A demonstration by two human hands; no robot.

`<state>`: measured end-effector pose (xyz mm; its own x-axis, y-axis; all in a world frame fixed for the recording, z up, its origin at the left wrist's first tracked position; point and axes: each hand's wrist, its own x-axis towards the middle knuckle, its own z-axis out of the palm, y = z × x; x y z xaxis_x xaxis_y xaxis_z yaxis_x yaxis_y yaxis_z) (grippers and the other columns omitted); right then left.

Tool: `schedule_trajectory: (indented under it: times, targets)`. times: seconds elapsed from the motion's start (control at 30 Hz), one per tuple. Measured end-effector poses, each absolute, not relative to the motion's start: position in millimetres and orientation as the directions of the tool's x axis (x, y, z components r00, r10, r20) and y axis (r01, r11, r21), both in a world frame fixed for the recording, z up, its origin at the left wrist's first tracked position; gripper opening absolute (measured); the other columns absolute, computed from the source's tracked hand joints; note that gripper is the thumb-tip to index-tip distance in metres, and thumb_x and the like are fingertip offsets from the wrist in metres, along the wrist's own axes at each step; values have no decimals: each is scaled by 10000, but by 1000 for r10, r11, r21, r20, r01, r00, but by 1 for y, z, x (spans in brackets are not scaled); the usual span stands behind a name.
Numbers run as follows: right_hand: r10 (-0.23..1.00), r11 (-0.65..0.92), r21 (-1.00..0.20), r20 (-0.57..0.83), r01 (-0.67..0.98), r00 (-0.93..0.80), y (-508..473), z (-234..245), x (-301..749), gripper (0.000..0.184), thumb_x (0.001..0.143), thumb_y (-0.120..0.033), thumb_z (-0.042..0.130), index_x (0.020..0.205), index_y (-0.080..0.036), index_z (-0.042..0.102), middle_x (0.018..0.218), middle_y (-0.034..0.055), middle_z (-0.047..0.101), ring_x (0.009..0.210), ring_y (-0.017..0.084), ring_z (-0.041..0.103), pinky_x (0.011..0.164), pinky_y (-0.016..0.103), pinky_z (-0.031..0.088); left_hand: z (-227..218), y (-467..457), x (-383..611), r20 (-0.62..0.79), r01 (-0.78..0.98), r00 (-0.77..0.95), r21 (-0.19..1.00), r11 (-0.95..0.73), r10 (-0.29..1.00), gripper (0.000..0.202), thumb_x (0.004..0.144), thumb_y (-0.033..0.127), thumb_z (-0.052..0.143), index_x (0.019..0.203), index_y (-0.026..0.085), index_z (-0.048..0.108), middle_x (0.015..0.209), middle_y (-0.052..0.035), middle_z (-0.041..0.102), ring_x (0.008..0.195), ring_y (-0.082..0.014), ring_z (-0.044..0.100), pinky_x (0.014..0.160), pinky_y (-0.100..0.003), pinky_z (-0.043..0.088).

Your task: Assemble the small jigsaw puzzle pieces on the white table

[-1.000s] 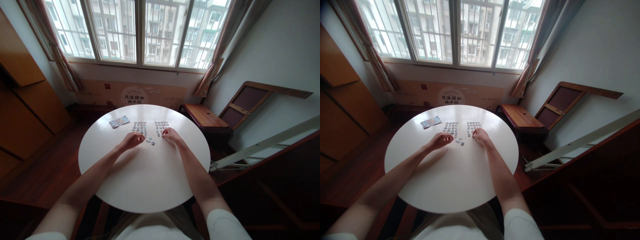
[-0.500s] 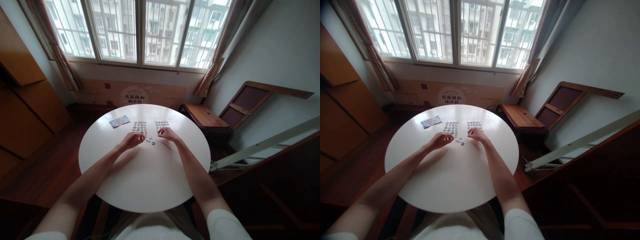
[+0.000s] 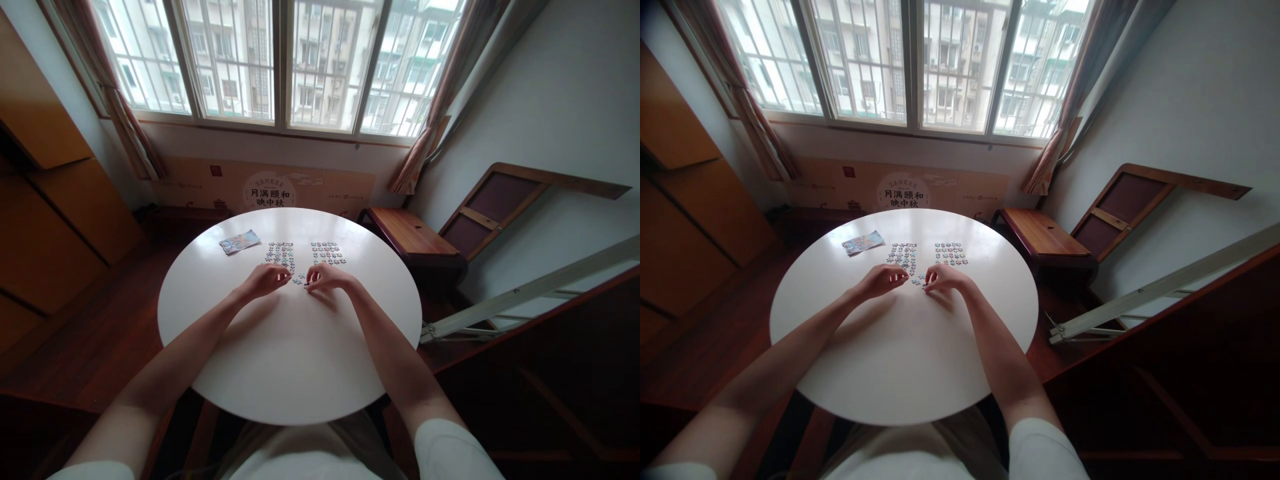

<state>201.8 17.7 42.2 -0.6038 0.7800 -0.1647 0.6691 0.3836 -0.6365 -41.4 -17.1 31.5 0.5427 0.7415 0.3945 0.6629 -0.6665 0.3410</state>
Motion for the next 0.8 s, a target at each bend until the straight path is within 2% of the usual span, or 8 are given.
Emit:
schedule_trajectory:
  times: [0.3, 0.8]
  targets:
    - [773, 363, -685, -157, 632, -615, 23, 36, 203, 220, 650, -245, 806, 823, -156, 702, 743, 14, 667, 614, 118, 588, 561, 205, 433, 31, -17, -42, 395, 652, 547, 352, -672, 738, 232, 874, 318, 518, 837, 212, 721, 726, -5, 695, 594, -110, 588, 591, -205, 422]
    - [770, 312, -766, -143, 562, -622, 18, 41, 199, 244, 605, -180, 785, 820, -149, 673, 706, -3, 663, 626, 123, 596, 550, 203, 430, 27, -15, -43, 382, 657, 563, 331, -677, 733, 236, 881, 319, 512, 857, 216, 723, 722, -2, 693, 599, -114, 592, 603, -210, 417]
